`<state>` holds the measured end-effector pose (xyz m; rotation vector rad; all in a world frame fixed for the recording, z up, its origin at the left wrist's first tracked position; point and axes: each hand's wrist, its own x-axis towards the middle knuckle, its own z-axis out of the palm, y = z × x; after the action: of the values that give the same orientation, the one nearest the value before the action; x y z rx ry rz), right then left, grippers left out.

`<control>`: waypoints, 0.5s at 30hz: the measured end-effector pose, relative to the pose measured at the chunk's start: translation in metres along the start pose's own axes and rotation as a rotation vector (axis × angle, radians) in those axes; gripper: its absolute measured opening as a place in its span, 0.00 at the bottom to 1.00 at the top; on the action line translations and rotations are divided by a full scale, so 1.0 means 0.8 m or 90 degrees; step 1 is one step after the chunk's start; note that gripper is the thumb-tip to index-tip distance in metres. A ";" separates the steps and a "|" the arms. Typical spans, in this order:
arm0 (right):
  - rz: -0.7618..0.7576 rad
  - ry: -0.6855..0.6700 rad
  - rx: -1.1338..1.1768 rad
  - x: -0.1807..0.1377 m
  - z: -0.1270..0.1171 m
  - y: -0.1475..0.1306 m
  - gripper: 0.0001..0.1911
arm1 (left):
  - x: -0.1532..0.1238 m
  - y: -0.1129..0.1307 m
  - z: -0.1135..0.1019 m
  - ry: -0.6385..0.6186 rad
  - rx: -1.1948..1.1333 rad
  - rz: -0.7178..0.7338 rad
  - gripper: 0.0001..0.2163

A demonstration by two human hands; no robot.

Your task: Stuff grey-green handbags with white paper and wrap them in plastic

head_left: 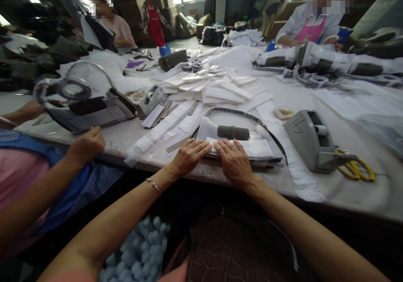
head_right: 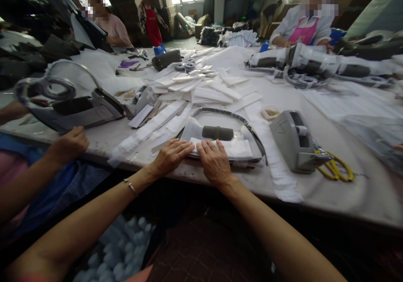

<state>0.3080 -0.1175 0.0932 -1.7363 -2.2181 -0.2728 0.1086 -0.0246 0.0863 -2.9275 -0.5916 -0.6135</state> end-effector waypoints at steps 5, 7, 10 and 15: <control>-0.003 0.022 -0.001 -0.002 0.004 0.001 0.21 | -0.002 0.003 0.010 0.037 0.039 -0.006 0.18; -0.006 0.031 -0.003 -0.003 0.005 0.001 0.21 | -0.003 0.011 0.005 0.040 0.090 0.002 0.18; -0.008 0.041 -0.007 -0.004 0.006 0.002 0.20 | -0.001 0.026 -0.007 0.020 0.196 0.033 0.18; -0.011 0.040 -0.017 -0.003 0.005 0.001 0.20 | 0.013 0.032 -0.012 -0.029 0.304 0.076 0.16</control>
<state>0.3092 -0.1180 0.0888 -1.6981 -2.1957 -0.3589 0.1235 -0.0458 0.0990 -2.5089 -0.4827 -0.3351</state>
